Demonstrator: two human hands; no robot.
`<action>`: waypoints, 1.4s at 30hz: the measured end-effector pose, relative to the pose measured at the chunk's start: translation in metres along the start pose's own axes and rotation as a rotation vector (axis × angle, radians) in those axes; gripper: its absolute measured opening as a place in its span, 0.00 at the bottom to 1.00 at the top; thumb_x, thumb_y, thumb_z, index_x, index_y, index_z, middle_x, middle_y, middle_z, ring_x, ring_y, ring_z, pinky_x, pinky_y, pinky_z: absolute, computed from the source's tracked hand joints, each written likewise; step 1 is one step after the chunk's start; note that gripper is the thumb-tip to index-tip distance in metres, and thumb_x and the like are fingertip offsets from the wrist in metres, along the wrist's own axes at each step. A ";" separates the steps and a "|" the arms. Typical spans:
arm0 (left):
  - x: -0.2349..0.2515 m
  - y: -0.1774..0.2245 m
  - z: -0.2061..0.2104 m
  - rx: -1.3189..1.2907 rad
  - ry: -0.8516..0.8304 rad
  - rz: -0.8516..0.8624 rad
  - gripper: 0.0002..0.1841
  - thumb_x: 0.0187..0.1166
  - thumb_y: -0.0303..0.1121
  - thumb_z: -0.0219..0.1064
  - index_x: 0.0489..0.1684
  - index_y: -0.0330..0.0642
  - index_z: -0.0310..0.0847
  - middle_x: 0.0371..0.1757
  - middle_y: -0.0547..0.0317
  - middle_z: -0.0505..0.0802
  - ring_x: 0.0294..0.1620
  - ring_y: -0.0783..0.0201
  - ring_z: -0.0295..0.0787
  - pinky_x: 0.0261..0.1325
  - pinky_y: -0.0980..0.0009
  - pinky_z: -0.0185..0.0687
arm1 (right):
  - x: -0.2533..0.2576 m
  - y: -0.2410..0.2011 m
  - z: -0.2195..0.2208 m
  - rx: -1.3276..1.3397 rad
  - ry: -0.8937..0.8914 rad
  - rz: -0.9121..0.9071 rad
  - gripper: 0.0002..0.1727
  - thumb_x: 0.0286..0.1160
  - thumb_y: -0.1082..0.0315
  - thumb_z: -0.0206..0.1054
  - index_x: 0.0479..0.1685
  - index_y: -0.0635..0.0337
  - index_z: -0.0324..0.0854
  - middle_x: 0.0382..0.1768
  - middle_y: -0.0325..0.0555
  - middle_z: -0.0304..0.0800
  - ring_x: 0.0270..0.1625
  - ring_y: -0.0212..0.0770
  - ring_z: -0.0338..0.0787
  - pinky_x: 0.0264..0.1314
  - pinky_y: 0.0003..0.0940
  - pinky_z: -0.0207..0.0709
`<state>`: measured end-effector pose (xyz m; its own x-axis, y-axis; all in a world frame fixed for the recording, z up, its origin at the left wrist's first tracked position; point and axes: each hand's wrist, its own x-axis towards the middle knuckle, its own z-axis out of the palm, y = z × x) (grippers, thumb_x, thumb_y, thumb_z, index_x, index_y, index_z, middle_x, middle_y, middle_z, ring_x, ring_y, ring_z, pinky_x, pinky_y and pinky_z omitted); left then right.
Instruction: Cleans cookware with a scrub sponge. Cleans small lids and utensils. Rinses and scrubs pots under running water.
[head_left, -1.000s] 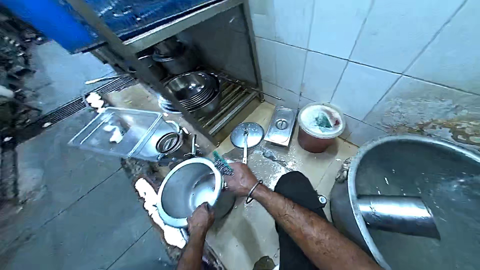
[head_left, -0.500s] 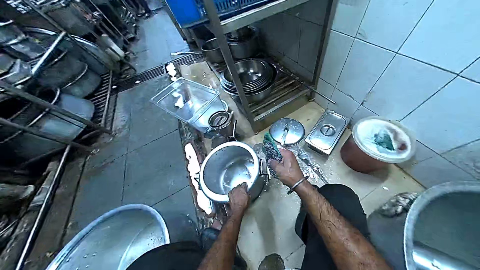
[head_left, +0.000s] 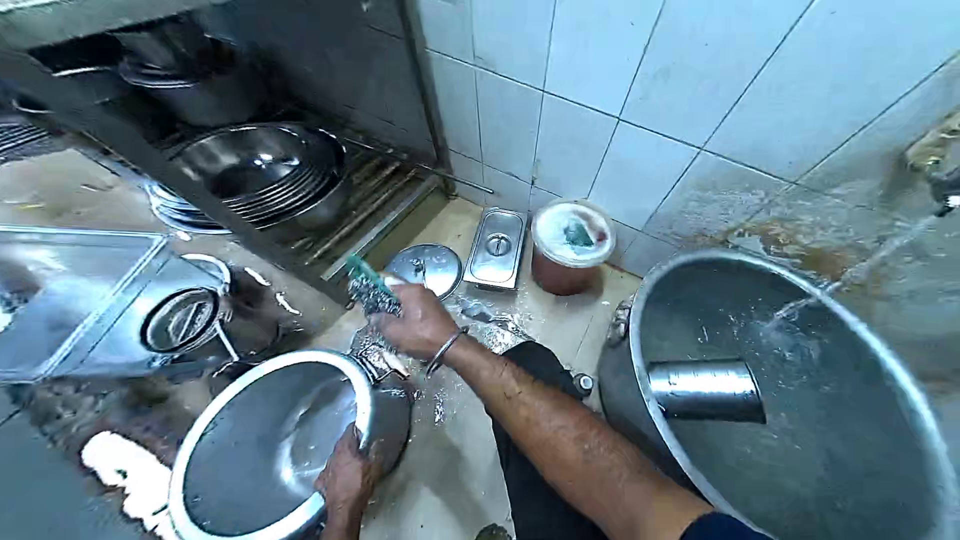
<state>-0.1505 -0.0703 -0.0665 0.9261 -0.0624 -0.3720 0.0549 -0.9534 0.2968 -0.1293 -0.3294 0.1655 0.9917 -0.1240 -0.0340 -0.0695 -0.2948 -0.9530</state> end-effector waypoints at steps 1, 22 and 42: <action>0.000 0.001 0.000 0.005 0.007 -0.003 0.34 0.81 0.42 0.69 0.87 0.41 0.68 0.76 0.36 0.84 0.75 0.34 0.80 0.75 0.28 0.66 | 0.004 0.003 -0.013 0.019 0.054 -0.028 0.22 0.78 0.74 0.69 0.71 0.70 0.80 0.57 0.68 0.90 0.60 0.60 0.91 0.66 0.61 0.81; 0.000 0.002 0.006 0.096 0.009 -0.035 0.34 0.81 0.44 0.66 0.86 0.36 0.67 0.76 0.33 0.83 0.76 0.33 0.80 0.76 0.29 0.65 | -0.131 0.347 -0.079 0.191 0.505 1.078 0.25 0.74 0.59 0.76 0.60 0.71 0.83 0.59 0.66 0.88 0.62 0.58 0.87 0.67 0.57 0.78; 0.009 0.003 0.007 0.110 -0.006 -0.118 0.32 0.83 0.49 0.58 0.86 0.45 0.69 0.76 0.43 0.86 0.76 0.42 0.82 0.74 0.35 0.72 | -0.317 0.139 -0.193 -0.706 0.608 0.795 0.36 0.78 0.54 0.71 0.85 0.60 0.70 0.82 0.57 0.75 0.80 0.57 0.79 0.83 0.57 0.71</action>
<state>-0.1447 -0.0761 -0.0747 0.9133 0.0503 -0.4042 0.1216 -0.9808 0.1525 -0.4743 -0.5142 0.1023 0.4478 -0.8703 -0.2053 -0.8635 -0.3612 -0.3521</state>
